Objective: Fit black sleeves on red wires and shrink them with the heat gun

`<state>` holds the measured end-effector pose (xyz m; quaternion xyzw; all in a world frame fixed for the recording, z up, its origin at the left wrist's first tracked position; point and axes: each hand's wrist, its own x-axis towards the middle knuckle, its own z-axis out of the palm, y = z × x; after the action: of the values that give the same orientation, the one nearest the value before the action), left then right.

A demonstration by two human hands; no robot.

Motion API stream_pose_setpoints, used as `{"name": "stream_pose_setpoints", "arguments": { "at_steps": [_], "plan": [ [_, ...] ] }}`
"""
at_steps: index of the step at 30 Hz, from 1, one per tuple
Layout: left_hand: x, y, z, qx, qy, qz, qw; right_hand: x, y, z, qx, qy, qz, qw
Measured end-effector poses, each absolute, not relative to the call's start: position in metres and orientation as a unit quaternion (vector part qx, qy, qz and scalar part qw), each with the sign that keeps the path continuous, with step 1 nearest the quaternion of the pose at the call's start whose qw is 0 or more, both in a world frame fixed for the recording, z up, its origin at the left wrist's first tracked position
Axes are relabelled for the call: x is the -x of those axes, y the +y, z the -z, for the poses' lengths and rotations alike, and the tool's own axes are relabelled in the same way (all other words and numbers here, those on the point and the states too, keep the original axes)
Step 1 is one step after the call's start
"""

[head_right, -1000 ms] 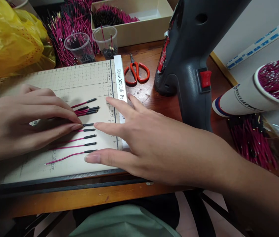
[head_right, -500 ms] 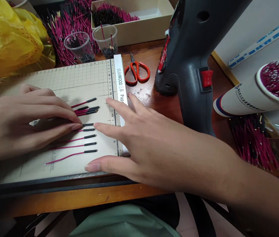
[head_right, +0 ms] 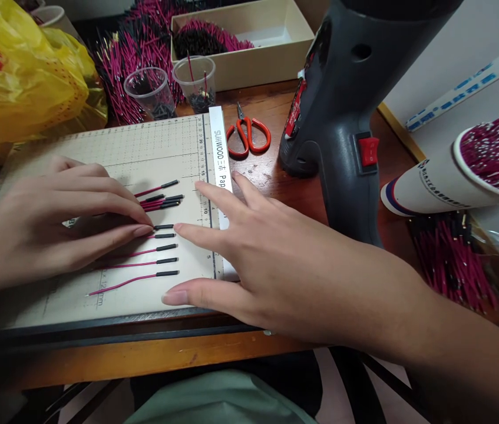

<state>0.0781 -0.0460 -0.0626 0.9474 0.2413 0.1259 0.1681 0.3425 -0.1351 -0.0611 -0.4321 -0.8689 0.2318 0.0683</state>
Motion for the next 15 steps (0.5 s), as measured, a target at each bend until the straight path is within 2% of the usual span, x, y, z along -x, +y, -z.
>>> {"name": "stream_pose_setpoints", "arguments": {
  "at_steps": [15],
  "plan": [
    [-0.076,-0.0468,0.0667,-0.948,0.231,-0.138,0.168,-0.3411,-0.1364,0.0617,0.444,-0.863,-0.233,0.064]
  ]
}}
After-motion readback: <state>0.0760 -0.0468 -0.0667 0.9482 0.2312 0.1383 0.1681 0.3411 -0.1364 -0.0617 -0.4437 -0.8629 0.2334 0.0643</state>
